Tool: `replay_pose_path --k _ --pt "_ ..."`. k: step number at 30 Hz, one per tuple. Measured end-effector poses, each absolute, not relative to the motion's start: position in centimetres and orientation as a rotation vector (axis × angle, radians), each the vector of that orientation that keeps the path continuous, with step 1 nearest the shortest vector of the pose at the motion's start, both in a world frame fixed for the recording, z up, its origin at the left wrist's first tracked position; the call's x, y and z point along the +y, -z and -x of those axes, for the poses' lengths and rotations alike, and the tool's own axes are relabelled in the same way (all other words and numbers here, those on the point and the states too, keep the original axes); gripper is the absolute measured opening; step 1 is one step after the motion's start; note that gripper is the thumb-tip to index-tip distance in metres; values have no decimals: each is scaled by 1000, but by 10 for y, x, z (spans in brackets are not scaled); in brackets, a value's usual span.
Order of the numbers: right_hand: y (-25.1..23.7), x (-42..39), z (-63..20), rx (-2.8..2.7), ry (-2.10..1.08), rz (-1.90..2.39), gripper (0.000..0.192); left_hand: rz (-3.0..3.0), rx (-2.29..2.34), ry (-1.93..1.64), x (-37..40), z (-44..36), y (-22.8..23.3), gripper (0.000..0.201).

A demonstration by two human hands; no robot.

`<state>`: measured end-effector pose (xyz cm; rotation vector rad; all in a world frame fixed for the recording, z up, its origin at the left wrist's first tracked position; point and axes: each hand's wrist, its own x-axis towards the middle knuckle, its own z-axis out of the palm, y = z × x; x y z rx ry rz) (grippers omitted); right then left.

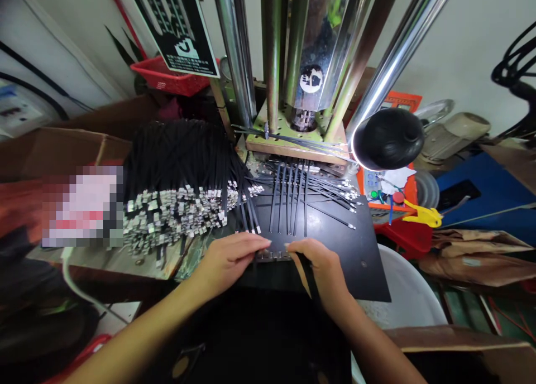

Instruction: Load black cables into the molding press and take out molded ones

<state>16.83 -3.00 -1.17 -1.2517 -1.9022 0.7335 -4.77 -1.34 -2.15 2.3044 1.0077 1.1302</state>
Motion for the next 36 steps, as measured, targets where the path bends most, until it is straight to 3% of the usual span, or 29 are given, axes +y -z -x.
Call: replay_pose_path --k 10,16,24,30,33,36 --pt "14 -33 -172 -2226 -581 1067 15 -1853 1161 -958 -32 49 32 15" --pt "9 -37 -166 -2407 -394 929 23 -2081 1238 -615 -27 49 17 22" --pt "20 -30 -190 -2025 -639 1234 11 -1971 1237 -766 -31 48 33 15" --pt "15 -33 -188 -2271 -283 1106 17 -2222 1261 -609 -31 45 27 16" --pt "10 -35 -180 -2367 -166 1081 26 -2267 1261 -814 -34 59 23 13" --pt "9 -32 -177 -2378 -309 1066 31 -2168 1637 -1051 -30 83 17 8"
